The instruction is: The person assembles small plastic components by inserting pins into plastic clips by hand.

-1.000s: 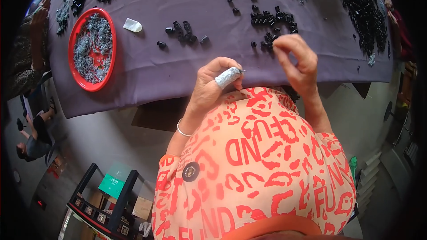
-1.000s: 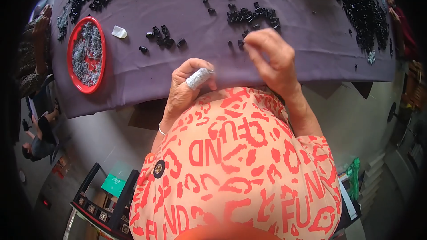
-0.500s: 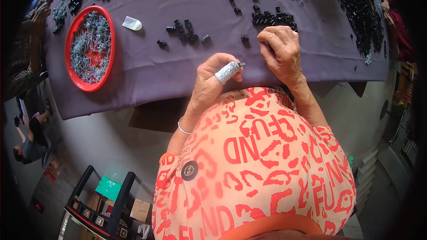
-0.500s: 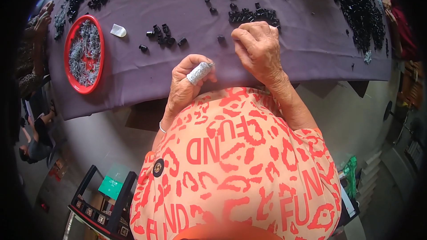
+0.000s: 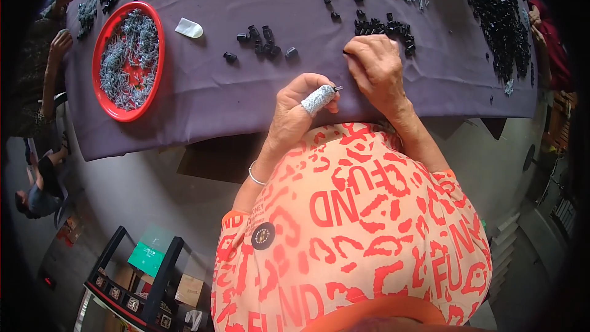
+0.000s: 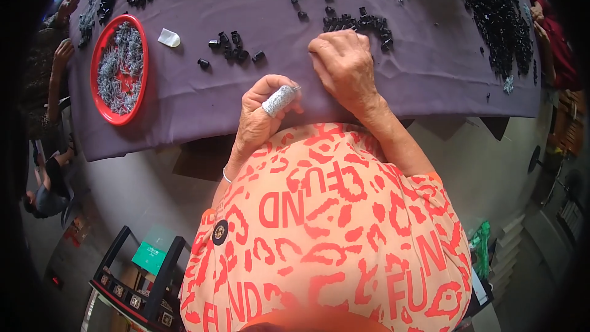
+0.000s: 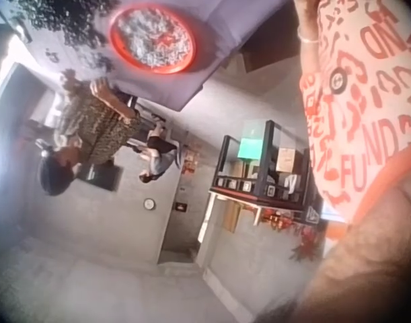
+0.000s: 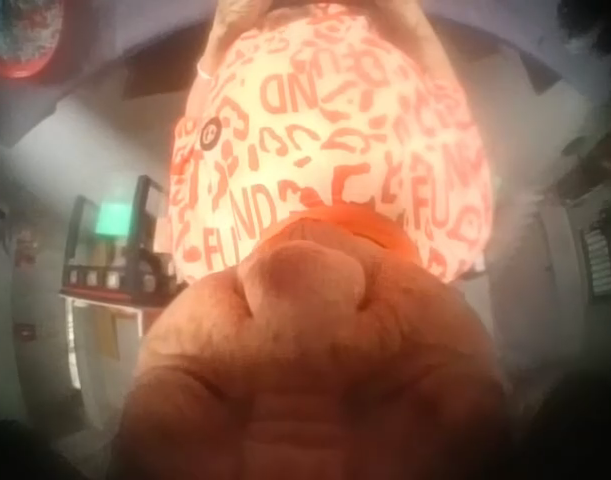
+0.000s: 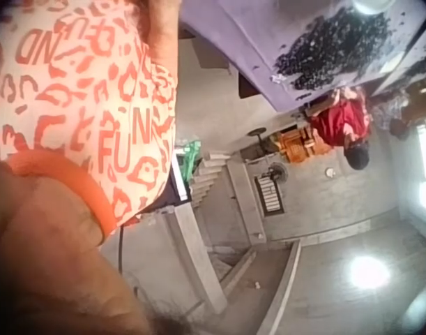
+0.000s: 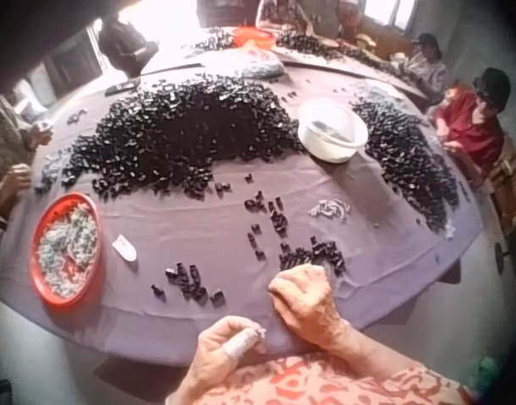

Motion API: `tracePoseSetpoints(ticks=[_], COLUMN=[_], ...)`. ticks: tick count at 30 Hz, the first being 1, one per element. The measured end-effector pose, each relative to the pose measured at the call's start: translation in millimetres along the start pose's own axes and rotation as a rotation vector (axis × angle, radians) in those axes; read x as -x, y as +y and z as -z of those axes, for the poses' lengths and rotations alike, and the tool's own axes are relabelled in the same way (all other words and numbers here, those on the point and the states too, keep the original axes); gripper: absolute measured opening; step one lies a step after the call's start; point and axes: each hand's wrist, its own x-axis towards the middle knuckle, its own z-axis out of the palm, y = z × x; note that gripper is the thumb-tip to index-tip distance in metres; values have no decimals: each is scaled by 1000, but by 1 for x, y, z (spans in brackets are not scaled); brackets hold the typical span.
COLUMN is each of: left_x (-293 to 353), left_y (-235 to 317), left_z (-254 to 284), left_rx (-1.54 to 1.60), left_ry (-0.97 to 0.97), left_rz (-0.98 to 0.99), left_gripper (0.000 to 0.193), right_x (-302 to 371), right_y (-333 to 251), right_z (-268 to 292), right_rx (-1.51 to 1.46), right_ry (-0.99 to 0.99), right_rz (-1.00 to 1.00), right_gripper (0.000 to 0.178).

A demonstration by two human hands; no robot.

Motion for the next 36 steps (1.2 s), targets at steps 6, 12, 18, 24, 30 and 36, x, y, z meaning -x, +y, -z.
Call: tracePoseSetpoints(ticks=[6, 12, 18, 24, 30, 36], left_x=[0, 0, -1, -4, -2, 0], left_y=[0, 0, 9, 12, 15, 17], left_z=[1, -2, -11, -21, -34, -37], left_rx=[9, -19, -141, -256, -374, -505], left_ry=[2, 35, 95, 104, 103, 82], left_rz=[6, 1, -44, -75, -65, -73], left_gripper=[12, 12, 14, 14, 14, 12], right_x=[4, 11, 11, 12, 17, 18], right_y=[-2, -4, -2, -4, -5, -5], right_z=[9, 16, 29, 42, 50, 48], right_rx=[-492, -910, -1257, -1225, -977, -895], right_ry=[51, 12, -29, -74, -34, -3], right_rz=[-221, -418, -560, -423, -271, -174], right_gripper=[25, 22, 20, 23, 24, 24])
